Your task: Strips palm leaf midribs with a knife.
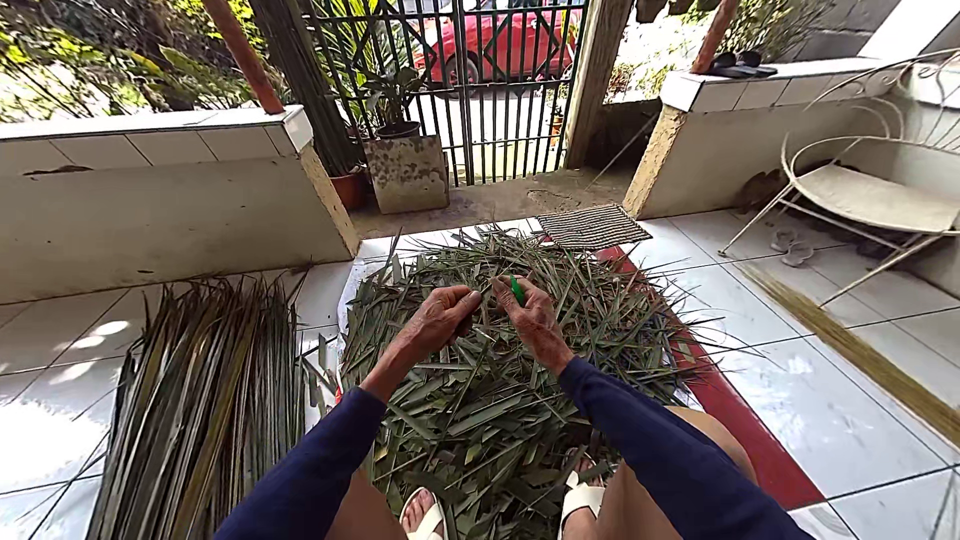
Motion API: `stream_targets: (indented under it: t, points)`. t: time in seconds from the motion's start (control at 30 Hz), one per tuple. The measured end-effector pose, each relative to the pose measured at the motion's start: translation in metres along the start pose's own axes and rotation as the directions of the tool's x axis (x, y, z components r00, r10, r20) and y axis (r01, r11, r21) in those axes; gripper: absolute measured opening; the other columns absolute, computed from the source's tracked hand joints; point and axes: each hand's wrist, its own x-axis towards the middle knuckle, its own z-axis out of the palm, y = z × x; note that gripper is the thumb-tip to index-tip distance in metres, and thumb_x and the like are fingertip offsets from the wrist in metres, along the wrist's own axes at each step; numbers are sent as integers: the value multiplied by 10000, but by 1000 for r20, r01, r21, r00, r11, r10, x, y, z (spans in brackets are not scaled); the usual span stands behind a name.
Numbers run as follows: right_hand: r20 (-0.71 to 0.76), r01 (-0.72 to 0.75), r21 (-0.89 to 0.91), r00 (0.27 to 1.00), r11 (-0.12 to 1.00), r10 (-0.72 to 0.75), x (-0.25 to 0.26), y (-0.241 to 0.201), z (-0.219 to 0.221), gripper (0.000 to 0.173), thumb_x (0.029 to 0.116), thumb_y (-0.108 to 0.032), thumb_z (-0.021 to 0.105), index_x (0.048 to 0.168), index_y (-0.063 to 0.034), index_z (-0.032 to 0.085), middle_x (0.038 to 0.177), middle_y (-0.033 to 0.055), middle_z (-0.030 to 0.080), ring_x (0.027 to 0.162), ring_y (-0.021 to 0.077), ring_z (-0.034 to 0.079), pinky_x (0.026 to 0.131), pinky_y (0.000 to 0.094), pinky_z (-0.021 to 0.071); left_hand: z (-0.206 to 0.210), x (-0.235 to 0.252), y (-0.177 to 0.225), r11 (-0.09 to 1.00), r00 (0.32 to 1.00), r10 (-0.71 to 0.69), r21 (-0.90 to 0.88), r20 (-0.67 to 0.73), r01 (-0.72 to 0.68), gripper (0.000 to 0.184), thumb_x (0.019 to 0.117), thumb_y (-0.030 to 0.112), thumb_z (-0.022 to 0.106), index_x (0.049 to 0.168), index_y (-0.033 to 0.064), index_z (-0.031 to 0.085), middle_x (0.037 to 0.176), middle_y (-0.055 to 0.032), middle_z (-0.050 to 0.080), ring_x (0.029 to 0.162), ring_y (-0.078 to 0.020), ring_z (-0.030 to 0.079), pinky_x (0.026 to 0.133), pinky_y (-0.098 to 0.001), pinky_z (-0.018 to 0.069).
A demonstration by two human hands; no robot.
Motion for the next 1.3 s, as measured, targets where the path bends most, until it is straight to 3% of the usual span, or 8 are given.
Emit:
stream_targets:
  t: [0.17,0.3,0.47,0.57,0.73,0.9,1.07,1.3]
  points:
    - [-58,5,-6,998,1000,-5,8,4,0,250,1029,-330,636,959,-96,689,694,12,609,578,113,538,541,282,445,7,-1,-2,994,998,65,91,12,-66,340,1112,319,465,1030,68,678,680,-47,634,460,-113,532,405,-226,424]
    - [-116,-25,-2,993,1000,25,20,3,-27,267,1043,-364,602,1038,-115,698,728,23,603,557,119,494,516,285,417,-8,-12,-9,995,994,-6,96,111,-5,382,1122,342,419,1090,72,688,720,-39,649,524,-118,595,455,-245,501]
    - [-188,-75,-51,980,996,64,20,1,-58,298,1036,-452,592,1043,-161,654,719,14,559,495,100,414,447,250,342,-28,-22,-21,995,988,-96,31,121,93,309,1094,331,509,1055,86,693,696,-28,638,492,-92,570,420,-215,464]
    - [-120,-92,-143,990,986,75,18,7,-46,475,1041,-564,507,1207,-135,631,788,59,563,593,171,493,529,358,441,-29,-18,-22,994,994,-106,-2,3,106,304,1090,307,525,1035,63,697,669,-49,625,460,-97,542,400,-211,438]
    - [122,31,-166,992,986,-11,1,4,-3,377,1091,-331,487,1378,-143,642,819,19,642,649,126,557,609,320,486,-25,-10,-14,995,987,-90,-58,-132,83,321,1101,297,501,1019,40,675,658,-64,612,449,-108,526,393,-212,419]
    - [215,59,-199,977,978,-15,-10,10,13,367,1075,-349,519,1336,-150,682,900,21,687,754,101,614,725,310,526,-13,-6,-7,996,985,-70,-73,-158,59,300,1100,279,504,1007,36,653,640,-74,595,433,-112,504,382,-211,398]
    - [184,132,-241,979,961,-89,-8,11,9,368,1068,-378,537,1303,-156,711,1002,14,732,796,93,647,752,323,544,-14,-8,-4,985,993,-62,-169,-99,45,293,1097,265,507,977,42,656,610,-46,532,407,-72,400,368,-183,312]
    - [122,124,-312,988,942,-90,-8,12,9,375,1067,-396,532,1274,-155,732,1256,-2,720,1025,99,689,913,376,556,-19,-11,0,983,998,-46,-180,-50,36,300,1094,271,514,993,39,676,596,-44,522,397,-67,392,359,-180,305]
